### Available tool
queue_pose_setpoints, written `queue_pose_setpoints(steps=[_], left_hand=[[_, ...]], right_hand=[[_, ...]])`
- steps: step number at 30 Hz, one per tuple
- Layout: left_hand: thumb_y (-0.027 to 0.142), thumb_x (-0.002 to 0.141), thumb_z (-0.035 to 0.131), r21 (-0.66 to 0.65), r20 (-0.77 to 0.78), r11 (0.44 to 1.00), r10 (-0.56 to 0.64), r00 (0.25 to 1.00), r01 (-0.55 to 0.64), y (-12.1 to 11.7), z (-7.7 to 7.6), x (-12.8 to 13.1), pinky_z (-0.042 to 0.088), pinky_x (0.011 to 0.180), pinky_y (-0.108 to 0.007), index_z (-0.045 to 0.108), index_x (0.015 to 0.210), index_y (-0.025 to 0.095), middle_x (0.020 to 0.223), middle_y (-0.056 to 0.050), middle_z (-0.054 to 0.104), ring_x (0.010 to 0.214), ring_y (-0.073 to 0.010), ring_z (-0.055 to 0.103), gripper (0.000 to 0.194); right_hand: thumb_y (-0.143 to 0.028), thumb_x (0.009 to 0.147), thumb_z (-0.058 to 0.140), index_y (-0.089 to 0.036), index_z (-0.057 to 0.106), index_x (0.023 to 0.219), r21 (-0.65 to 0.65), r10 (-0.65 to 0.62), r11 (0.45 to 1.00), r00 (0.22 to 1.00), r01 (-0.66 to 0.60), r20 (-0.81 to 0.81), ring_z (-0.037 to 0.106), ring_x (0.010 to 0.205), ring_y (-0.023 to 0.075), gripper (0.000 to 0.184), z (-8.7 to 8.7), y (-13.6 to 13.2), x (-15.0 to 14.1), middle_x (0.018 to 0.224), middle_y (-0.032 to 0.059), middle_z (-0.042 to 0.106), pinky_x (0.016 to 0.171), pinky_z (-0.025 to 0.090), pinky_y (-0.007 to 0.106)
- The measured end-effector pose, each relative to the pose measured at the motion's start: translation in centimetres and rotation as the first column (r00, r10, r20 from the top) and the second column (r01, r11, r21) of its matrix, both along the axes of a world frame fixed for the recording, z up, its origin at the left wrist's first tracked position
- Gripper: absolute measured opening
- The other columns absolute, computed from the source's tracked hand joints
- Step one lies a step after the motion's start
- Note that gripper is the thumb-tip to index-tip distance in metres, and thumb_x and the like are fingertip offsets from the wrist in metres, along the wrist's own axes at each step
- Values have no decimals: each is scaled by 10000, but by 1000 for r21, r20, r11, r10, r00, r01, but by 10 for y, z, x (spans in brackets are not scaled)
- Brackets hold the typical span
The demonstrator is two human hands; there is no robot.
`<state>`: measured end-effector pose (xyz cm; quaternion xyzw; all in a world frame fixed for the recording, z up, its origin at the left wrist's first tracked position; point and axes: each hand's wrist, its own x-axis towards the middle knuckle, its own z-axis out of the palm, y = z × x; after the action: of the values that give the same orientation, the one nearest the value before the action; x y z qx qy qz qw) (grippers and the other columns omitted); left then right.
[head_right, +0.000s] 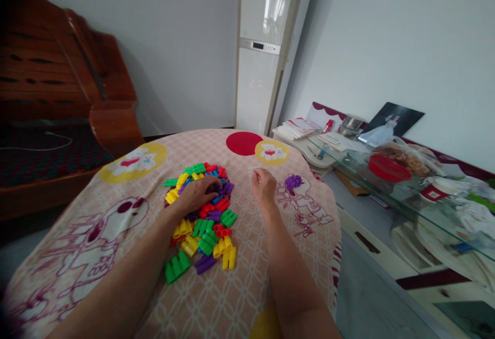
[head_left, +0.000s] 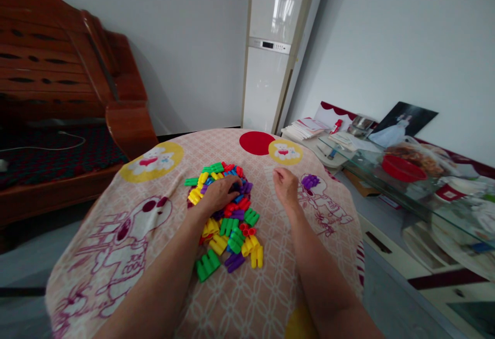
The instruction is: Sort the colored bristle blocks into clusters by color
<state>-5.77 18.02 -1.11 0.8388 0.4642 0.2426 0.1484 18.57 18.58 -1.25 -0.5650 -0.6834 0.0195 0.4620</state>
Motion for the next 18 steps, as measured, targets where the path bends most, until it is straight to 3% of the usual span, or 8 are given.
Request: queue_pose_setpoints(steps=[3, 6, 11, 15, 18], left_hand=[[191, 776, 616, -11, 12, 1000, 17, 1000, -17, 1, -1, -1, 510, 783, -331, 638, 941, 197, 943, -51, 697, 848, -215, 650, 166], [203, 793, 613, 14, 11, 1000, 2, 1000, -2, 2, -2, -1, 501, 807, -330, 640, 950, 204, 977, -53, 692, 873, -213, 644, 159], [182, 796, 601, 40, 53, 998, -49, 997, 47, 1, -1, 2, 496, 863, -339, 659, 918, 195, 994, -64, 686, 923, -216, 640, 136], [235, 814, 617, 54, 157, 997, -70, 985, 62, -1, 7, 5, 496, 860, -329, 683, 905, 188, 987, -60, 698, 914, -209, 642, 122], [281, 835, 608, 12, 202, 998, -70, 977, 69, -2, 11, 6, 502, 810, -310, 701, 996, 193, 983, -51, 720, 869, -198, 651, 205]], right_hand=[[-165, 868, 535, -163, 693, 1105, -137, 294, 950, 951, -280, 98, 634, 973, 206, 285, -11, -3, -28, 1047, 107, 713, 901, 476, 317], [-116, 830, 612, -179, 692, 1151, -236, 451, 880, 881, -412, 143, 590, 1099, 221, 337, -20, -7, -42, 1171, 111, 670, 992, 439, 354], [-158, 846, 659, -186, 756, 886, -291, 500, 844, 858, -450, 122, 591, 1045, 216, 109, -17, -11, -46, 1102, 97, 662, 937, 450, 354], [-163, 849, 642, -195, 748, 822, -250, 496, 844, 868, -475, 27, 604, 951, 187, 115, -7, -15, -45, 982, 60, 687, 863, 454, 307], [-230, 855, 615, -175, 730, 771, -237, 466, 848, 880, -474, -92, 596, 740, 152, 152, 3, -15, -39, 757, 16, 667, 700, 444, 256]])
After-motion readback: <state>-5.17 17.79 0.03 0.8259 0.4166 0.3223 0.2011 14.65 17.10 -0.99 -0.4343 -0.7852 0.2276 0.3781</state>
